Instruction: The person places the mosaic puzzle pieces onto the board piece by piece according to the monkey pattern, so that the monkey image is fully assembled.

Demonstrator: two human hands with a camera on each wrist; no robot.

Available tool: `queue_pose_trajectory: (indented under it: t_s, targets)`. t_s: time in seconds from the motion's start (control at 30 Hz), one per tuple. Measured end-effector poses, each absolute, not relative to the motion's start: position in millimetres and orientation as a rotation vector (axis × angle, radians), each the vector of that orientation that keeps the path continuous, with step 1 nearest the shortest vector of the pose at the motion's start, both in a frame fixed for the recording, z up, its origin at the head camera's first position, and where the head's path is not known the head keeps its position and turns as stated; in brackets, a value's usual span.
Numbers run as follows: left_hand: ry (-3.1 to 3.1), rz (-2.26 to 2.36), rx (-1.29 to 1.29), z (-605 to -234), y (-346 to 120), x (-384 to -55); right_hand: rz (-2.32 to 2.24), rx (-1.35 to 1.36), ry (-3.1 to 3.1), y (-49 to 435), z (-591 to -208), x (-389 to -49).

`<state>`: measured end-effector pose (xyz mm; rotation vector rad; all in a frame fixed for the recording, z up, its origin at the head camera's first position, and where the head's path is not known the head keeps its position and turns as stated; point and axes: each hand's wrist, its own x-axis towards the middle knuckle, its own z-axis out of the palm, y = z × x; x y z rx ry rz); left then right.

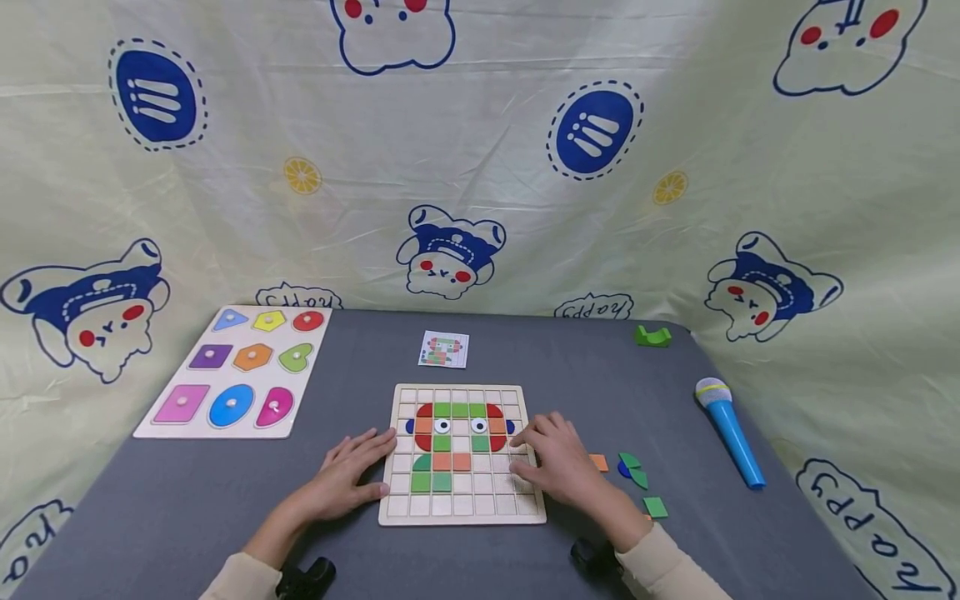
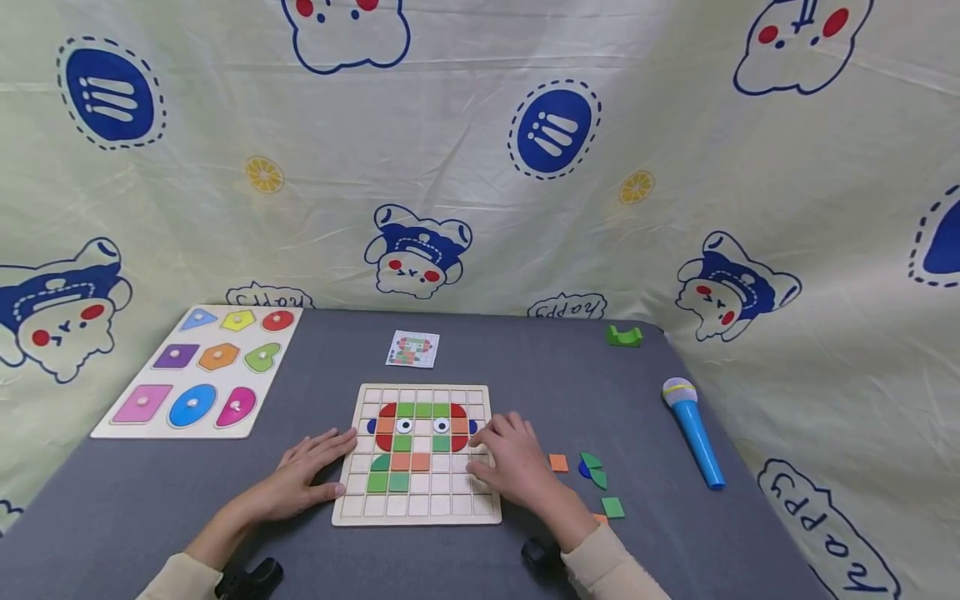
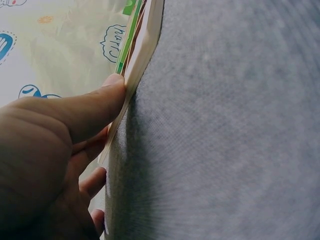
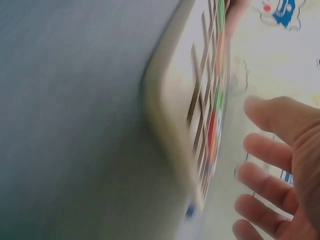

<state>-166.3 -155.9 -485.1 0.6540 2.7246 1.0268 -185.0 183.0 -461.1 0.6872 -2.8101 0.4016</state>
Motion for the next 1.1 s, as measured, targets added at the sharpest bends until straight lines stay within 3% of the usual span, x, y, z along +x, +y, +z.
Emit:
queue_pose_trajectory:
  t_s: [0.5,1.1]
  targets:
    - [2.708,1.025,0.659,-483,-156,-167,0.339,0.559,-2.83,269,-466,-187]
    - [2.703,1.022,0.661,-486,-157,-168,0.316,0.578,-2.937,307,-469,-188]
